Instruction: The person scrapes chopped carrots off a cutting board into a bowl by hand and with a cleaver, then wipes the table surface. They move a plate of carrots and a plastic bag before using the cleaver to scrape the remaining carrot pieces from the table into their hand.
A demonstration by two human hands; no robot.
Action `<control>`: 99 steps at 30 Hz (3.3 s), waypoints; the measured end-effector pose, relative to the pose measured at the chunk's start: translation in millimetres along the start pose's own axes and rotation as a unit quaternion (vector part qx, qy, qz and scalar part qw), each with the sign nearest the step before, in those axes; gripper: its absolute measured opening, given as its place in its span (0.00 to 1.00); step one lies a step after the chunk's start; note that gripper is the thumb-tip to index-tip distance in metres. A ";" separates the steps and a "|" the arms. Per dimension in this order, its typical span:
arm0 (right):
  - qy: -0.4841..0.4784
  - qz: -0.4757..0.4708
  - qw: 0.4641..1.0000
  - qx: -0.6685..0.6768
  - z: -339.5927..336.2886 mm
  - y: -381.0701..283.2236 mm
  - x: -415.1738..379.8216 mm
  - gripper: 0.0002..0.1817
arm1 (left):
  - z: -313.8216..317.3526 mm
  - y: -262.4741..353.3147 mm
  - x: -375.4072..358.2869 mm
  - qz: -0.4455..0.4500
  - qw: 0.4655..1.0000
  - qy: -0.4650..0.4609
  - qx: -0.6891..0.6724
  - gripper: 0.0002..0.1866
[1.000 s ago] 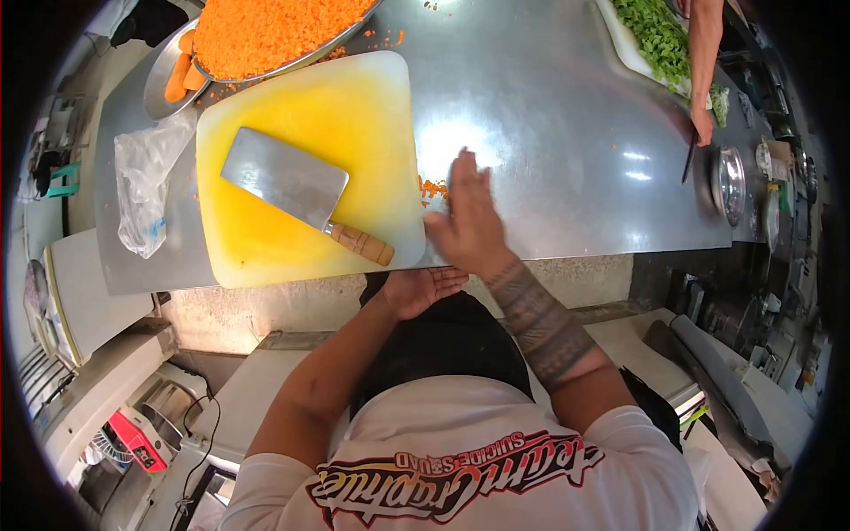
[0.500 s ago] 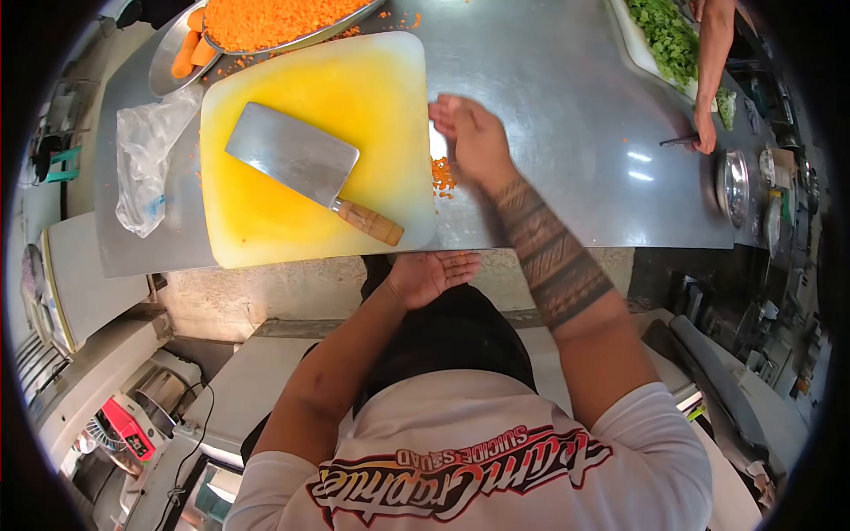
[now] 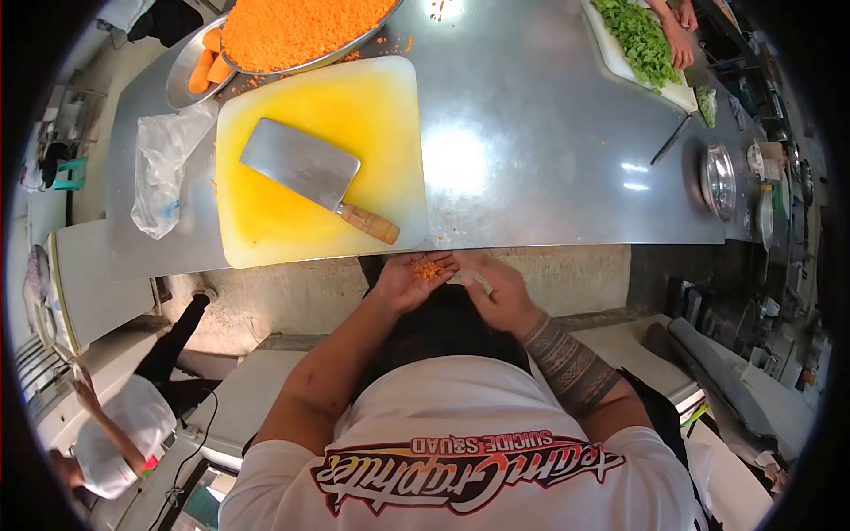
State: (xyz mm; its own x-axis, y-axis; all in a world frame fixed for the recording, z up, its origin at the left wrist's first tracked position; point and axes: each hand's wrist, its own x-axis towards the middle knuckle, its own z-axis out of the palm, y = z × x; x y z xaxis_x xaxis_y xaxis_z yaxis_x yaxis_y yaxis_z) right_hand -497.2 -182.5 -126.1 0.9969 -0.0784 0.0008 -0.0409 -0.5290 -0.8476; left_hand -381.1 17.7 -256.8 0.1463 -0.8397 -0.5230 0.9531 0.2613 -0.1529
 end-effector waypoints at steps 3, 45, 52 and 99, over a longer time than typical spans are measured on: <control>0.009 -0.092 0.974 -0.205 -29.4 24.5 53.8 0.35 | 8.8 3.8 -5.2 0.000 0.999 0.026 0.047 0.26; 0.011 0.135 0.983 0.120 -64.4 -19.7 -58.4 0.18 | 198.1 113.7 -129.4 0.208 0.967 -0.028 0.146 0.24; 0.044 0.117 0.991 0.043 -36.3 -39.6 -40.2 0.15 | 306.2 310.6 -53.1 0.597 0.667 0.026 0.445 0.33; 0.087 0.211 0.890 -0.395 -68.4 -19.2 20.1 0.29 | 104.9 242.0 -118.4 0.396 0.585 0.234 0.668 0.12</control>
State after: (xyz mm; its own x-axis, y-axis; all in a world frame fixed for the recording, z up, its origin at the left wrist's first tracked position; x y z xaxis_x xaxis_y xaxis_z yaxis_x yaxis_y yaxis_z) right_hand -481.0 -231.7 -73.5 0.8590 -0.5041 -0.0890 -0.5119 -0.8451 -0.1542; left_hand -140.0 130.4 -143.9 0.8913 -0.4032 -0.2073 0.0387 -0.3879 0.9209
